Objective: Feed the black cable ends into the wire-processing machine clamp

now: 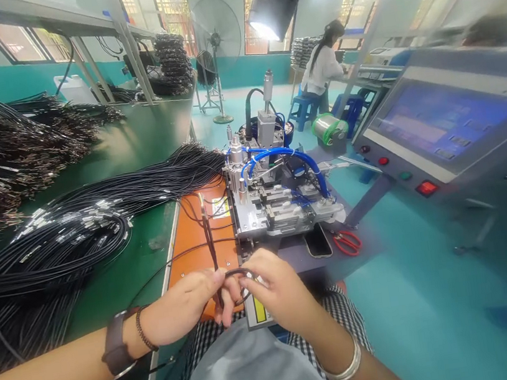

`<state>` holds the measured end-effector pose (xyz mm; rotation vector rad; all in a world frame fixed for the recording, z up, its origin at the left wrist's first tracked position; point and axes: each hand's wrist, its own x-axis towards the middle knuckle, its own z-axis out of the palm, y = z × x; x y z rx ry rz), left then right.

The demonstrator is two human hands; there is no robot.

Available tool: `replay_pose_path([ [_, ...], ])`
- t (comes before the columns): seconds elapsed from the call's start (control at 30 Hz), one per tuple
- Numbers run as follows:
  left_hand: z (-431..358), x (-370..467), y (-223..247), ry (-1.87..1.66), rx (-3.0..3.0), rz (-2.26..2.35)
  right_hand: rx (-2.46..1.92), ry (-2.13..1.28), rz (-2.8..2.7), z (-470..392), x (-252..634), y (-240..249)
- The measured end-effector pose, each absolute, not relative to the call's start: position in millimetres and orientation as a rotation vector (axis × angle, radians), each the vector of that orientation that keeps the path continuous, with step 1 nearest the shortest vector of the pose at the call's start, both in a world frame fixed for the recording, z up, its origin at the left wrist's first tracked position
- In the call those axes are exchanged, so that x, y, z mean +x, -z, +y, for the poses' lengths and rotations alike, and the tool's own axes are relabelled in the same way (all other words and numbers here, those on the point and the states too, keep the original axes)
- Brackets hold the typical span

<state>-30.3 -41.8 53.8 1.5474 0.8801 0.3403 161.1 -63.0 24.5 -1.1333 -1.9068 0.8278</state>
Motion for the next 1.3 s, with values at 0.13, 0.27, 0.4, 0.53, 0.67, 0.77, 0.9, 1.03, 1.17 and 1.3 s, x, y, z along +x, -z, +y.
replay_pose_path([
  [0.13,-49.3,-21.9,-45.3,-0.549,1.152,1.139,-1.18,-0.316,-2.003,-63.9,158.2,-7.3],
  [0.27,-53.0,-16.1,-47.0,-0.592,0.942,1.18,-1.281,-0.119,-1.856,-64.4,152.2,6.5],
  [0.4,-45.9,-19.6,-48.6,-0.589,1.289,1.193,-1.542,-0.502,-1.474,-69.5,145.4,1.3],
  [0.53,-43.0,-24.6,-43.7,-0.622,1.415,1.299,-1.384,-1.035,-1.236,-71.4,141.6,-8.2],
  [0.67,-50.1,-22.6,-42.1,-0.549,1.456,1.246,-1.202,-1.29,-1.291,-64.9,138.9,-3.2],
  [0.77,-55.0,-19.3,-42.7,-0.495,1.432,1.16,-1.084,-1.557,-1.014,-62.0,134.7,7.1],
  [0.9,-55.8,-17.9,-38.7,-0.434,1.27,1.022,-0.872,-1.751,-0.803,-64.7,128.3,14.3],
  [1.03,-51.5,-20.3,-35.8,-0.36,1.148,0.999,-0.758,-1.903,-0.776,-68.6,124.3,14.3],
  [1.17,-48.3,-20.7,-40.4,-0.29,1.099,0.995,-0.668,-2.01,-0.575,-70.2,118.9,18.7],
  [1.3,-50.4,-19.8,-38.6,-0.29,1.154,1.047,-0.683,-2.02,-0.434,-67.2,117.5,21.4],
])
